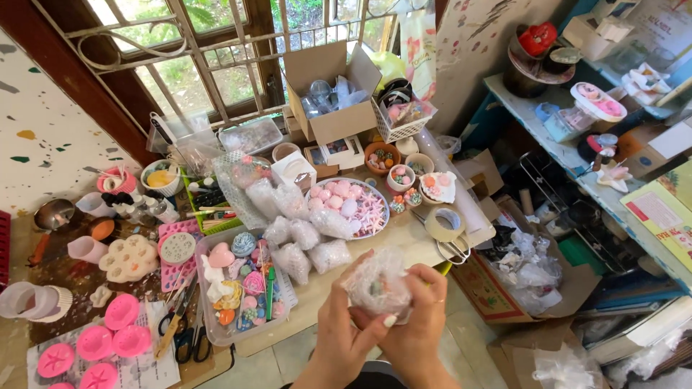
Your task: Wrapping small products in bubble wrap and securing them with tape.
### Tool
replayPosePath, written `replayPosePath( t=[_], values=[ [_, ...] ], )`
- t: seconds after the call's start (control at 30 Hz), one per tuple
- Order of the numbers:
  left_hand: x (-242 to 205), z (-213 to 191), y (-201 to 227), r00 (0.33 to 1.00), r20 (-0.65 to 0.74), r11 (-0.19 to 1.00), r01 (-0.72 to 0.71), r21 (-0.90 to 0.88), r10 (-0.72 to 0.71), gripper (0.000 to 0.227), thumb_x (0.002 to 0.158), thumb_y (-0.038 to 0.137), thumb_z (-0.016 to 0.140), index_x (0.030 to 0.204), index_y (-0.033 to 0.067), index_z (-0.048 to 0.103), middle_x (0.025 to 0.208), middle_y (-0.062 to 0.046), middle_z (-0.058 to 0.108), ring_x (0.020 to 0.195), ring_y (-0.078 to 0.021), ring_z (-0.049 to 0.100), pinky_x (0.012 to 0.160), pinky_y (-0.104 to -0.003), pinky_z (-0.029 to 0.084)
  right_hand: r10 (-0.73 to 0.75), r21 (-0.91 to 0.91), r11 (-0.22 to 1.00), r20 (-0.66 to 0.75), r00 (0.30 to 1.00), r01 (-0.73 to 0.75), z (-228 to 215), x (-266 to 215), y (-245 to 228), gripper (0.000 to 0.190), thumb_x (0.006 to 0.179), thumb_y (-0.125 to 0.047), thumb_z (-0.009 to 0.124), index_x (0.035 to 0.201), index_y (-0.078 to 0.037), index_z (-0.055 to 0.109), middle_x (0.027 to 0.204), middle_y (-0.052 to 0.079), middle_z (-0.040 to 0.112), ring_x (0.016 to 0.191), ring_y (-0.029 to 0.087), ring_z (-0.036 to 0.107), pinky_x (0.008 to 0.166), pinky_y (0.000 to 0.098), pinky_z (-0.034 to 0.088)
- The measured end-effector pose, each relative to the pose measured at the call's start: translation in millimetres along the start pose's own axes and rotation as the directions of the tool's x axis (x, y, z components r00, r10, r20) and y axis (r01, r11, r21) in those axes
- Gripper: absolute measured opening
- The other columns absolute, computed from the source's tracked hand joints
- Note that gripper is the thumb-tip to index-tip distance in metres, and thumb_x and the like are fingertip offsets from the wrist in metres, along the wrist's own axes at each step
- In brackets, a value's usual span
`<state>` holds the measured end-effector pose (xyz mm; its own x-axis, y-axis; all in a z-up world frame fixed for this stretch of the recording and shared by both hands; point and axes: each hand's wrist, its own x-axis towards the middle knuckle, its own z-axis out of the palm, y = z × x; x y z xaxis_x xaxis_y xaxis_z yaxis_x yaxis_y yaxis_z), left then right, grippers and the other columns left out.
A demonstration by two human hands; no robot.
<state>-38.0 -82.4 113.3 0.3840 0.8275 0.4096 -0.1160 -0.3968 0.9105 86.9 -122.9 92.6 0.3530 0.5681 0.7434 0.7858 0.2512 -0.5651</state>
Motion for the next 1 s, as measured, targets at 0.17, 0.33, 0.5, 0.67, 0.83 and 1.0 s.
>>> replayPosePath(
  t=[0.17, 0.33, 0.5, 0.67, 0.83, 1.0],
  values=[
    [2.8, 4.8, -22.0, 0.993, -0.1, 0.998, 0.057, -0.02, -0.059, 0.049, 0.095, 0.016, 0.063, 0.138, -0.0029, 0.053, 0.138, -0.016, 0.065, 0.107, -0.0214, 0.07, 0.089, -0.033, 0.056, 0.059, -0.029, 0.998, 0.122, 0.991, -0.056, -1.5, 8.4, -11.5, 0.086, 0.056, -0.021, 0.096, 0.129, -0.013, 0.05, 0.129, 0.021, 0.055, 0.101, 0.031, 0.067, 0.072, 0.0357, 0.058],
    [1.1, -13.1, -81.9, 0.942, -0.15, 0.947, 0.273, -0.172, -0.299, 0.031, 0.099, 0.01, 0.055, 0.125, -0.0031, 0.065, 0.1, -0.011, 0.068, 0.087, -0.0124, 0.058, 0.076, -0.028, 0.052, 0.524, 0.065, 0.609, 0.715, 0.463, -0.79, -25.8, 4.5, 51.9, 0.103, 0.062, -0.007, 0.091, 0.151, -0.019, 0.042, 0.112, 0.024, 0.068, 0.085, 0.027, 0.072, 0.061, 0.0336, 0.053],
    [6.9, -33.1, -94.5, 0.9, -0.184, 0.896, 0.334, -0.293, -0.396, 0.031, 0.098, 0.007, 0.051, 0.127, 0.0049, 0.061, 0.1, 0.003, 0.065, 0.083, -0.0047, 0.054, 0.071, -0.022, 0.047, 0.841, 0.475, 0.369, 0.195, 0.505, -0.799, -29.8, -17.8, 211.4, 0.03, 0.094, -0.005, 0.06, 0.124, -0.004, 0.061, 0.095, 0.009, 0.072, 0.07, 0.015, 0.064, 0.062, 0.0279, 0.051],
    [7.5, -45.1, -80.0, 0.865, -0.193, 0.882, 0.431, -0.191, -0.464, 0.032, 0.097, 0.006, 0.052, 0.126, 0.0135, 0.064, 0.072, 0.007, 0.036, 0.062, -0.0046, 0.03, 0.054, -0.024, 0.025, 0.988, 0.371, -0.093, 0.151, -0.038, -0.924, 0.8, -234.5, 455.1, 0.013, 0.093, -0.02, 0.064, 0.092, -0.008, 0.061, 0.076, 0.008, 0.059, 0.056, 0.02, 0.054, 0.05, 0.0371, 0.042],
    [-0.8, -51.0, -95.0, 0.889, -0.213, 0.912, 0.41, -0.027, -0.406, 0.03, 0.096, 0.005, 0.053, 0.123, 0.0147, 0.063, 0.069, 0.008, 0.036, 0.061, -0.0034, 0.033, 0.053, -0.023, 0.027, 0.715, 0.445, -0.699, 0.467, -0.521, -0.561, 65.2, -277.8, 442.6, 0.027, 0.095, -0.042, 0.06, 0.095, -0.015, 0.065, 0.091, 0.004, 0.059, 0.081, 0.021, 0.055, 0.074, 0.041, 0.046],
    [-11.3, -55.8, -105.2, 0.837, -0.264, 0.876, 0.44, -0.196, -0.479, 0.029, 0.095, 0.004, 0.052, 0.12, 0.0116, 0.064, 0.085, 0.005, 0.049, 0.072, -0.0045, 0.039, 0.062, -0.021, 0.036, 0.657, 0.543, -0.75, 0.544, -0.522, -0.379, 84.6, -221.5, 389.3, 0.06, 0.096, -0.061, 0.045, 0.113, -0.008, 0.066, 0.13, 0.009, 0.06, 0.115, 0.025, 0.049, 0.097, 0.0446, 0.034]
  ],
)
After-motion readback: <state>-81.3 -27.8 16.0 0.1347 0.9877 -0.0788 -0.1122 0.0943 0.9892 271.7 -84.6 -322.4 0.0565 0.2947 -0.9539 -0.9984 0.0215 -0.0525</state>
